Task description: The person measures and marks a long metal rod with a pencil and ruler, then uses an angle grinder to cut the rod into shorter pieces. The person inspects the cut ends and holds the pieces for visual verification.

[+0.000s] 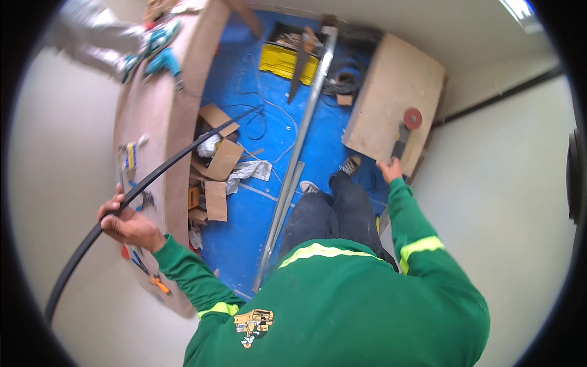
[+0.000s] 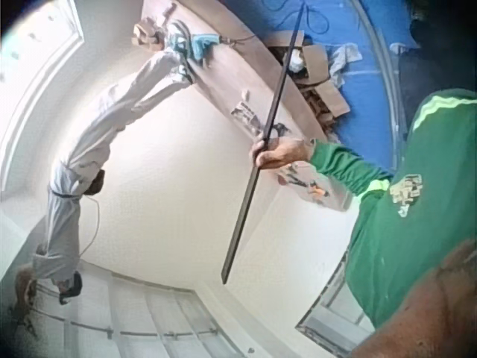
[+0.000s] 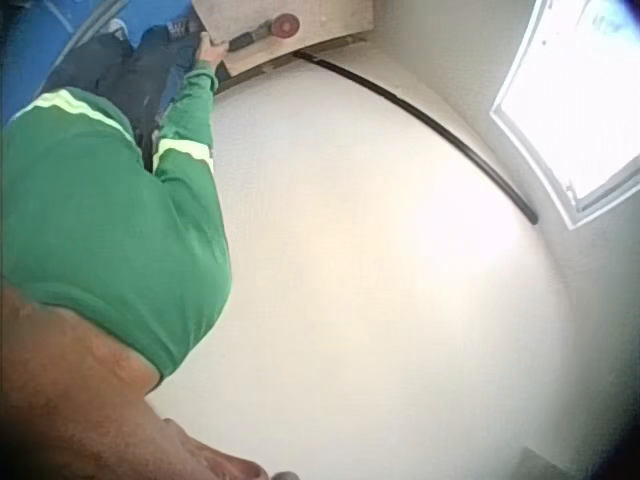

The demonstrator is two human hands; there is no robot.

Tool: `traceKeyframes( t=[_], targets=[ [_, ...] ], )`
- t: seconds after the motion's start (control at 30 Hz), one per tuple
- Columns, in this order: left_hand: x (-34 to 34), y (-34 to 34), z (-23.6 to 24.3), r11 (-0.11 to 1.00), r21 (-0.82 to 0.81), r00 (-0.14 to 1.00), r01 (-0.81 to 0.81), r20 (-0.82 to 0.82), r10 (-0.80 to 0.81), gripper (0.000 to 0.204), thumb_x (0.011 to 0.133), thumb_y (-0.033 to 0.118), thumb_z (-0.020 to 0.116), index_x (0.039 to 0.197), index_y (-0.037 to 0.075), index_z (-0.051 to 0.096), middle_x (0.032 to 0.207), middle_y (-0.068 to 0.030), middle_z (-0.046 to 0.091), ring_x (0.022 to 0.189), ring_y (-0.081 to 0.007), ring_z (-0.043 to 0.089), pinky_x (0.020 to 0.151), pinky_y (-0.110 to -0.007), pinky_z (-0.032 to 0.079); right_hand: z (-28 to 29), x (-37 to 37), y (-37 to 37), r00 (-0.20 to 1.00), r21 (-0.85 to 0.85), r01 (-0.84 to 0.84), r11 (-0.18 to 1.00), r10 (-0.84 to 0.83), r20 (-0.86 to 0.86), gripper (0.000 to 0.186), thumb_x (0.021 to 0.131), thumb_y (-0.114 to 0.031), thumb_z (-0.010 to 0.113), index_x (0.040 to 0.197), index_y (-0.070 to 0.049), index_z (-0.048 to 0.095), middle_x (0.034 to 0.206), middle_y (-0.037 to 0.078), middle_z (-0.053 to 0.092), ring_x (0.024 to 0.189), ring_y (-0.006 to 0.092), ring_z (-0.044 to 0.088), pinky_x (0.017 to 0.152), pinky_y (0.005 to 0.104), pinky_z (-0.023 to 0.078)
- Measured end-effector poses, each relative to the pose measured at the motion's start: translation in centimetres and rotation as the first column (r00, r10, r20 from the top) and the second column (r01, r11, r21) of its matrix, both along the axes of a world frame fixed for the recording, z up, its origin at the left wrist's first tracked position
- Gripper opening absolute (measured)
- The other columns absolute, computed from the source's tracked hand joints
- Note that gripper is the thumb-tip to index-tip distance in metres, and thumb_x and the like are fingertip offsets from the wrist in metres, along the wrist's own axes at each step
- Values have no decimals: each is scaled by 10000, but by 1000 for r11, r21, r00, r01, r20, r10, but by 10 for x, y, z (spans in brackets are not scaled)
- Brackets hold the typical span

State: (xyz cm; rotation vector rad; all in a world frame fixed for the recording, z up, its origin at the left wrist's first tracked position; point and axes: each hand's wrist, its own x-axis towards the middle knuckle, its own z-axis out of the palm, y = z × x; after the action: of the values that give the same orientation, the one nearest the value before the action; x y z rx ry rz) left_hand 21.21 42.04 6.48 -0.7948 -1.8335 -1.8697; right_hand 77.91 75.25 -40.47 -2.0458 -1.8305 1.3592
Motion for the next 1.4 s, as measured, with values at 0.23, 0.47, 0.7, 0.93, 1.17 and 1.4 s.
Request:
traceKeyframes(
  t=[0.23, 0.47, 0.7, 0.93, 1.17, 1.4],
  targets=[
    [43, -90, 93, 895, 237, 892, -377, -169, 420, 589, 1101, 654, 602, 1049, 73, 519, 815, -21, 556, 539, -99, 461, 587, -313, 521, 167, -211, -96, 616, 52, -736, 675, 700, -362, 783, 961, -384, 863, 1522, 62, 546, 1210, 242, 775, 1109, 339, 765, 1008, 450, 602],
    [76, -138, 119, 916, 278, 953, -288, -4, 301, 631, 1144, 644, 516, 1309, 43, 606, 805, 10, 477, 553, -91, 390, 514, -274, 345, 313, -394, -92, 260, 197, -862, 467, 741, -620, 546, 1057, -263, 793, 1489, 14, 606, 1172, 126, 769, 1070, 221, 742, 914, 367, 585],
    [198, -211, 154, 703, 191, 691, -685, -136, 710, 545, 1190, 461, 535, 1341, -62, 572, 831, -34, 506, 566, -126, 437, 522, -321, 414, 411, -497, -104, -82, 322, -928, 186, 743, -665, 530, 1092, -281, 747, 1526, -16, 598, 1190, 73, 767, 1064, 151, 733, 883, 304, 559],
    [314, -319, 194, 423, 223, 391, -878, -174, 904, 545, 1165, 447, 595, 1317, -77, 605, 879, -37, 505, 640, -142, 435, 614, -333, 407, 405, -507, -162, -104, 228, -973, 42, 800, -591, 573, 1087, -363, 752, 1511, -6, 608, 1158, 70, 769, 1056, 167, 745, 881, 327, 578],
    [406, -440, 165, 3, 205, -13, -979, -76, 997, 628, 1145, 551, 590, 1299, -58, 616, 838, -19, 493, 628, -119, 433, 567, -290, 354, 355, -496, -301, -345, 168, -935, -312, 697, -628, 543, 1073, -292, 741, 1483, 38, 606, 1168, 131, 777, 1056, 212, 762, 840, 338, 595],
    [417, -611, 73, -13, 167, 31, -986, 255, 967, 624, 1135, 622, 577, 1207, 3, 619, 723, 67, 395, 589, -38, 378, 494, -256, 307, 408, -474, -566, -542, 338, -836, -431, 556, -630, 454, 1093, -240, 701, 1436, 47, 624, 1057, 95, 757, 1005, 161, 709, 854, 325, 568]
  ],
)
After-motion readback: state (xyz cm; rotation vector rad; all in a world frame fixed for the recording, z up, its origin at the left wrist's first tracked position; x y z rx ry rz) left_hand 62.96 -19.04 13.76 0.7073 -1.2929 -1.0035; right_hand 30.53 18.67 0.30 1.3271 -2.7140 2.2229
